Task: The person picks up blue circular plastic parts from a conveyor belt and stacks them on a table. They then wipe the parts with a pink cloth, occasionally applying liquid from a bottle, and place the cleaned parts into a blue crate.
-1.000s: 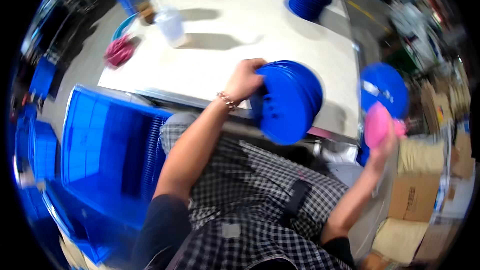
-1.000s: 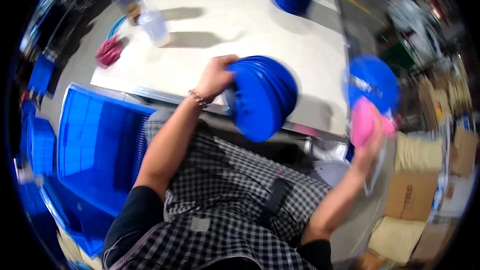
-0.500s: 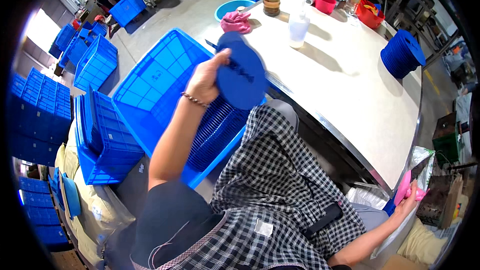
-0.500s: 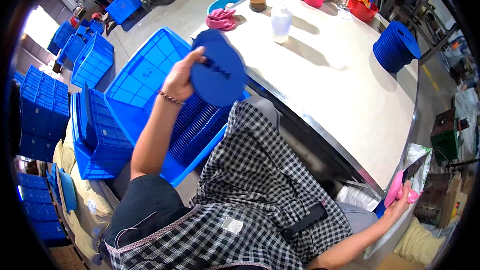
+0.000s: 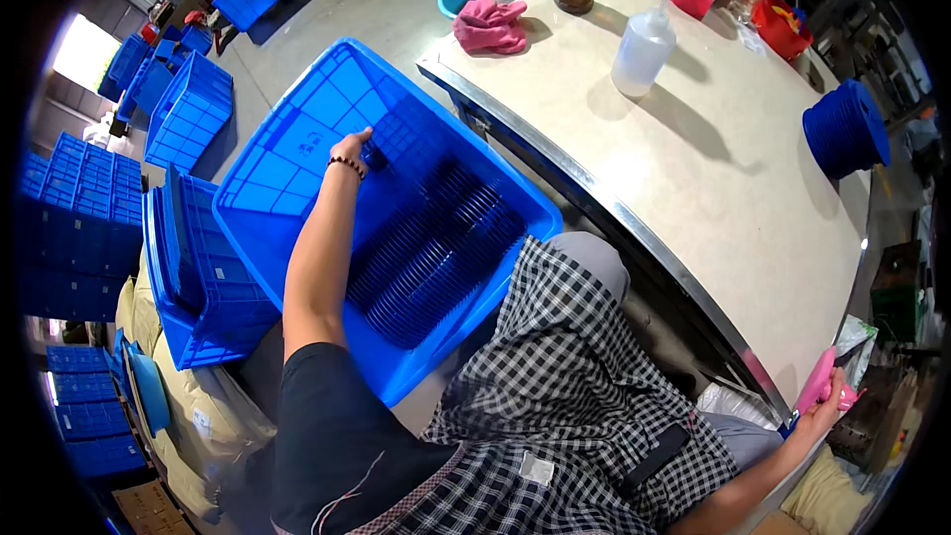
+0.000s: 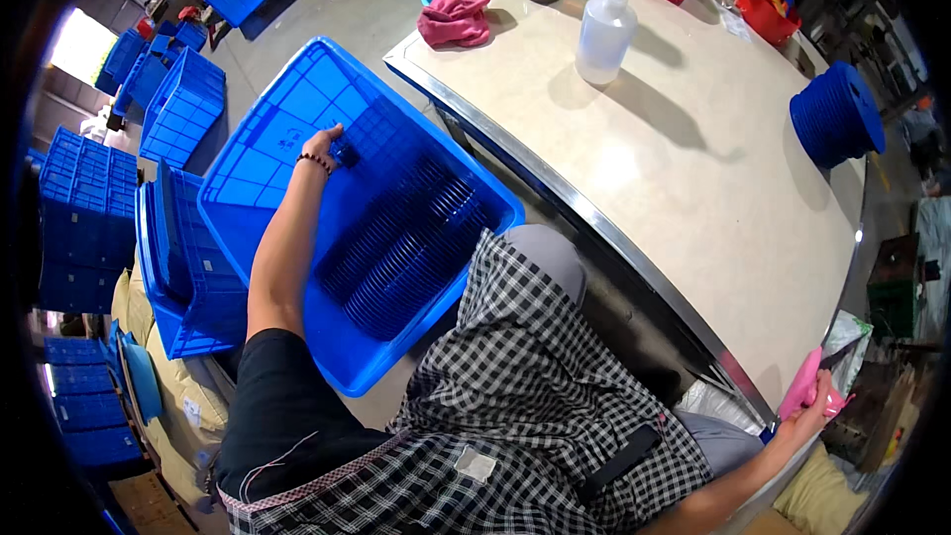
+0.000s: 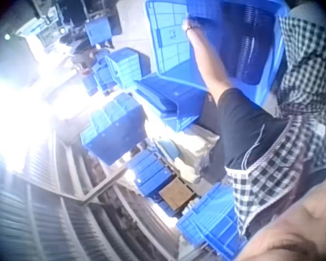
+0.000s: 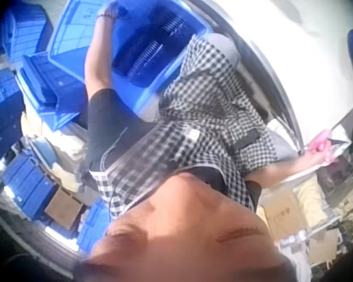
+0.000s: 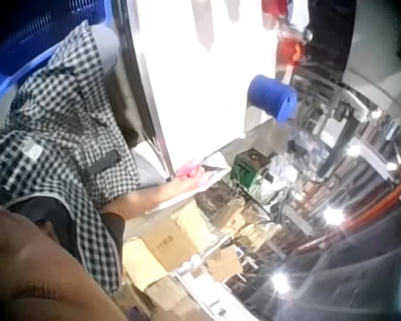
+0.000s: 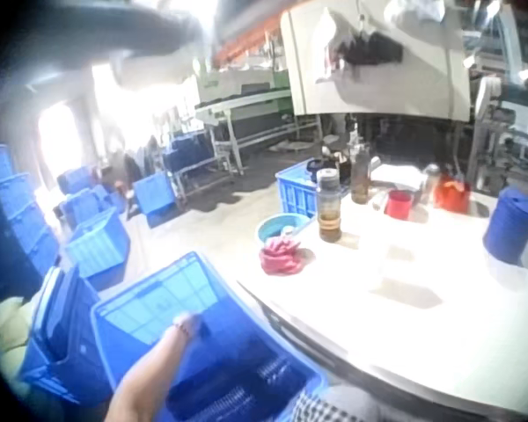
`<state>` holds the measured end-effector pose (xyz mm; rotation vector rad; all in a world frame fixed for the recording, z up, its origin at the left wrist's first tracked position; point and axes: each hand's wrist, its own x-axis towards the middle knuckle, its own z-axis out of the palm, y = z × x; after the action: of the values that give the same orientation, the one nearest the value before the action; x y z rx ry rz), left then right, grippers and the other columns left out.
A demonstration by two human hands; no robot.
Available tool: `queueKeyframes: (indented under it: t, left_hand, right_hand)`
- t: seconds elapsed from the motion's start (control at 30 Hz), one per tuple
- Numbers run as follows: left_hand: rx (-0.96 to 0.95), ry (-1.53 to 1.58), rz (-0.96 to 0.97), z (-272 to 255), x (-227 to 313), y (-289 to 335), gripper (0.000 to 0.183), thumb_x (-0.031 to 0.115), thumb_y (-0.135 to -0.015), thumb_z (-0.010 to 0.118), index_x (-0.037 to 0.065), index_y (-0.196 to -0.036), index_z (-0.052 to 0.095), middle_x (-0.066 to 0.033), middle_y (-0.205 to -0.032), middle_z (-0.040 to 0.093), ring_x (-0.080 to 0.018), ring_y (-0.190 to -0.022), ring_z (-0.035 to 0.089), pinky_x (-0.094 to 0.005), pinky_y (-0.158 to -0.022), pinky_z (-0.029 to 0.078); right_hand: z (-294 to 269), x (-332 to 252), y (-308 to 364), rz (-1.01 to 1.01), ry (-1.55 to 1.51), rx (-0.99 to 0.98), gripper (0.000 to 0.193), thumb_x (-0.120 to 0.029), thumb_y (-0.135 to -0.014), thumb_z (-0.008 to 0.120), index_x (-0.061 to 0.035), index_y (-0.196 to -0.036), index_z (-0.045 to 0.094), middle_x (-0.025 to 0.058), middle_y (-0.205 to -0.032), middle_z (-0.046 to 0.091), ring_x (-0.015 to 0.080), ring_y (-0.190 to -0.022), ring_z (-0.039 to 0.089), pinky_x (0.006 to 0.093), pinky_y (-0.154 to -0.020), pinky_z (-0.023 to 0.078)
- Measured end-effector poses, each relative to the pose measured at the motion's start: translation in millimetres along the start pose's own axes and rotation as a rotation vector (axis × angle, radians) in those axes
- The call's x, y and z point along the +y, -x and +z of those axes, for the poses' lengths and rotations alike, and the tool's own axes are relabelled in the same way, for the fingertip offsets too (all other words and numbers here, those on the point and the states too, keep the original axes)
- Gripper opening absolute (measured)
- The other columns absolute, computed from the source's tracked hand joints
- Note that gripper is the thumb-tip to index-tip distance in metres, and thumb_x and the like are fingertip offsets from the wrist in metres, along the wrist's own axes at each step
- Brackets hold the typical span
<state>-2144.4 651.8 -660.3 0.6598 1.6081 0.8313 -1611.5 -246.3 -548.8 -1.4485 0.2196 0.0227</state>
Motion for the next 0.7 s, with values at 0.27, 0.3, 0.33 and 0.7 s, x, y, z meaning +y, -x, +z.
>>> queueKeyframes:
  t: [0.27,0.3,0.33,0.7]
  left_hand:
    - [-0.322,0.145,-0.049,84.5,-24.8,-53.2,0.033,0.033,-0.101,0.058,0.012,-0.126,0.066,-0.0071,-0.149,0.053,-0.0301,-0.142,0.038,-0.0572,-0.119,0.015]
    - [-0.219,0.121,-0.065,92.2,-26.3,-57.8,0.031,0.033,-0.103,0.053,0.016,-0.124,0.067,-0.0048,-0.139,0.061,-0.0288,-0.135,0.046,-0.0535,-0.118,0.015]
    - [-0.241,0.156,-0.112,119.6,-29.8,-26.4,0.027,0.027,-0.102,0.054,0.014,-0.121,0.068,-0.0059,-0.132,0.065,-0.0295,-0.127,0.054,-0.0555,-0.116,0.023]
    - [-0.236,0.108,-0.144,104.5,-17.4,-12.4,0.023,0.022,-0.103,0.055,0.006,-0.116,0.067,-0.0147,-0.125,0.067,-0.0312,-0.124,0.057,-0.059,-0.11,0.038]
  right_hand:
    - [26.2,-7.7,4.0,0.065,0.131,-0.024,0.019,-0.025,-0.094,0.073,-0.0073,-0.102,0.072,-0.0002,-0.09,0.07,0.0064,-0.077,0.063,0.0224,-0.065,0.05]
    - [25.6,-1.5,-2.1,0.035,0.12,-0.004,0.018,-0.022,-0.096,0.071,-0.0066,-0.105,0.072,-0.0007,-0.093,0.07,0.0053,-0.079,0.063,0.0218,-0.067,0.049]
    - [9.7,-5.1,-4.3,0.037,0.152,0.007,0.019,-0.021,-0.096,0.07,-0.0057,-0.108,0.071,-0.0004,-0.096,0.07,0.0058,-0.082,0.063,0.0223,-0.07,0.05]
    - [53.9,4.0,-4.1,-0.009,0.206,-0.076,0.038,-0.016,-0.096,0.069,0.0015,-0.13,0.062,0.0064,-0.12,0.068,0.0146,-0.11,0.063,0.0293,-0.098,0.049]
